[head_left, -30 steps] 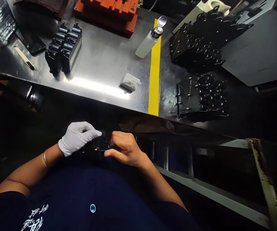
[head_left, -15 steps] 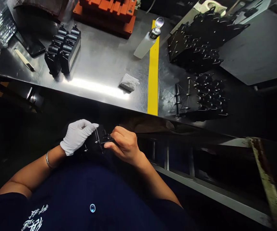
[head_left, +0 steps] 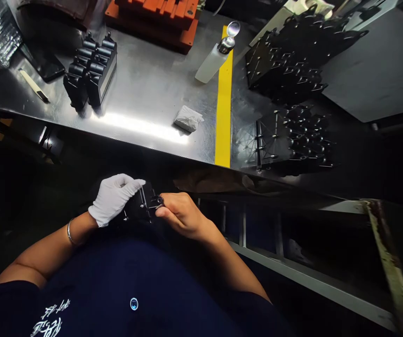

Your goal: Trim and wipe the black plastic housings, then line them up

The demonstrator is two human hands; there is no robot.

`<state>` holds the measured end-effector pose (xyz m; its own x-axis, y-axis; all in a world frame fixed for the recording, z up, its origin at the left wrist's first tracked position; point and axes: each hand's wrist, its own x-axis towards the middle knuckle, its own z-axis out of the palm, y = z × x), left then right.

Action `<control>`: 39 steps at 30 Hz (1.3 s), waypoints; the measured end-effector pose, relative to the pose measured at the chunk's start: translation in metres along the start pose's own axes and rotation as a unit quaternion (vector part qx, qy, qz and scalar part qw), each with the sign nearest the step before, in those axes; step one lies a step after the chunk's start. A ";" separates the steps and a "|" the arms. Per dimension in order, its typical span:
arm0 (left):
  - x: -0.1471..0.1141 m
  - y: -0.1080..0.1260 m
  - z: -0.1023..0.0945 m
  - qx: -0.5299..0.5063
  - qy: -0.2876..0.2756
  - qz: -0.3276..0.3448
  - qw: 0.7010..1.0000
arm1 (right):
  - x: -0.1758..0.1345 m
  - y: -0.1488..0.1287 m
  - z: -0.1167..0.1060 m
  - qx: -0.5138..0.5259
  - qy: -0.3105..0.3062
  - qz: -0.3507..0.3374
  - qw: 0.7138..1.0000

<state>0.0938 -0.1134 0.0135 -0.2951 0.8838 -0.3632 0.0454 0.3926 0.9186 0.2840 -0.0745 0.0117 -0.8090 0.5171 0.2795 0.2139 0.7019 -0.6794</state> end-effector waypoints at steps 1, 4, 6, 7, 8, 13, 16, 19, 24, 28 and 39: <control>0.001 0.001 0.000 -0.003 -0.006 -0.010 1.000 | -0.001 0.000 -0.001 0.033 -0.010 0.002 0.999; 0.007 0.005 -0.001 0.003 -0.028 -0.052 0.998 | -0.003 0.001 0.002 0.040 0.089 0.039 0.994; 0.011 0.006 -0.002 0.016 -0.054 -0.071 0.996 | -0.002 0.001 0.006 -0.027 0.183 0.055 0.981; 0.013 0.006 -0.002 0.021 -0.068 -0.075 0.995 | -0.001 0.002 0.008 -0.069 0.212 0.052 0.973; 0.014 0.006 -0.002 0.026 -0.077 -0.074 0.994 | 0.000 0.002 0.009 -0.106 0.229 0.044 0.967; 0.015 0.003 -0.003 0.068 -0.084 -0.057 0.993 | 0.004 0.004 0.013 -0.193 0.245 0.030 0.950; 0.013 0.004 -0.003 0.088 -0.091 -0.054 0.990 | 0.003 0.005 0.013 -0.205 0.242 0.033 0.948; 0.012 0.006 -0.002 0.098 -0.097 -0.055 0.989 | 0.001 0.005 0.014 -0.187 0.253 0.024 0.949; 0.011 0.009 0.000 0.105 -0.085 -0.054 0.989 | 0.000 0.004 0.013 -0.188 0.263 0.014 0.946; 0.010 0.009 0.000 0.092 -0.072 -0.058 0.991 | 0.000 0.003 0.015 -0.180 0.242 0.028 0.953; 0.007 0.006 -0.001 0.052 -0.047 -0.076 0.995 | -0.002 0.000 0.011 -0.032 0.161 0.052 0.985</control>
<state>0.0908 -0.1051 0.0165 -0.2157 0.8301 -0.5142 0.1075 0.5435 0.8325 0.2795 -0.0809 0.0043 -0.5685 0.7083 0.4185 0.3279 0.6616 -0.6744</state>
